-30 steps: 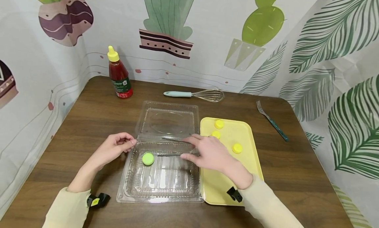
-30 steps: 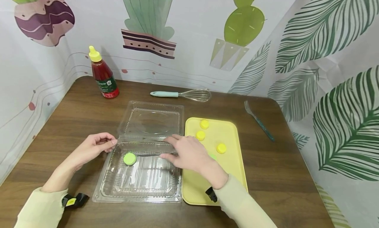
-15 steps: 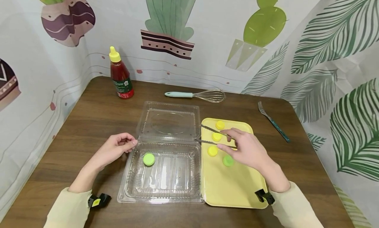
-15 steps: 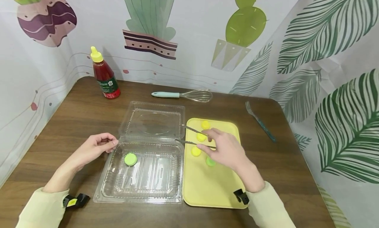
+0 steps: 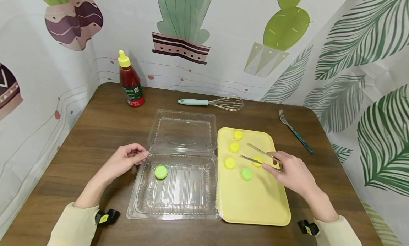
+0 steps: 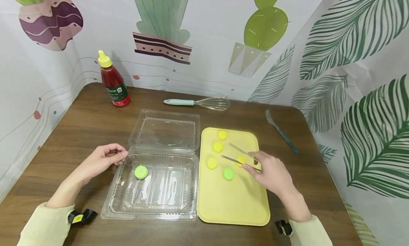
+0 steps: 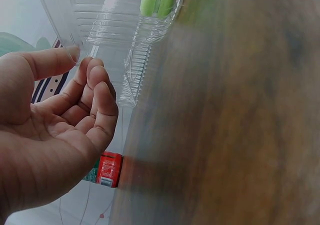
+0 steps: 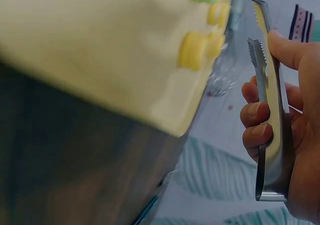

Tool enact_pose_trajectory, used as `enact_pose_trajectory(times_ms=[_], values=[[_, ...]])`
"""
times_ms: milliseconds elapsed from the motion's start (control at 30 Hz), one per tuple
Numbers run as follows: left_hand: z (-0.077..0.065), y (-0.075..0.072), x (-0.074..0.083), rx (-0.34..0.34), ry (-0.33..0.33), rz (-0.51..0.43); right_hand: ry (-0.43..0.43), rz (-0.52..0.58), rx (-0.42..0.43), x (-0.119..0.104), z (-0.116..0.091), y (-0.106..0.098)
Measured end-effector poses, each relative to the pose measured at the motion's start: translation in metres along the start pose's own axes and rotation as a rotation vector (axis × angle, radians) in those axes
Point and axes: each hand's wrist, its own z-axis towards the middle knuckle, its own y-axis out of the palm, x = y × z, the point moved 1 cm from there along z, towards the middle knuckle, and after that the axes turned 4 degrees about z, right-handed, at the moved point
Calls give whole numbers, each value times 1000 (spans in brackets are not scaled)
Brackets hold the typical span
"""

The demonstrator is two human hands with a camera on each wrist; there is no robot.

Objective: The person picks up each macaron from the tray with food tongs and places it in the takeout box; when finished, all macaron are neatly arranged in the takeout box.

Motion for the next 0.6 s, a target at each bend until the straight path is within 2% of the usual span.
enact_pose_trajectory(times_ms=[133,300,600], values=[[0,0,0,3,1,5,44,-11,-10,13,-13,0],[0,-1,0,3,1,7,44,-39,5,25,-24,0],[0,0,1,4,4,1,95,-39,-20,34,-37,-1]])
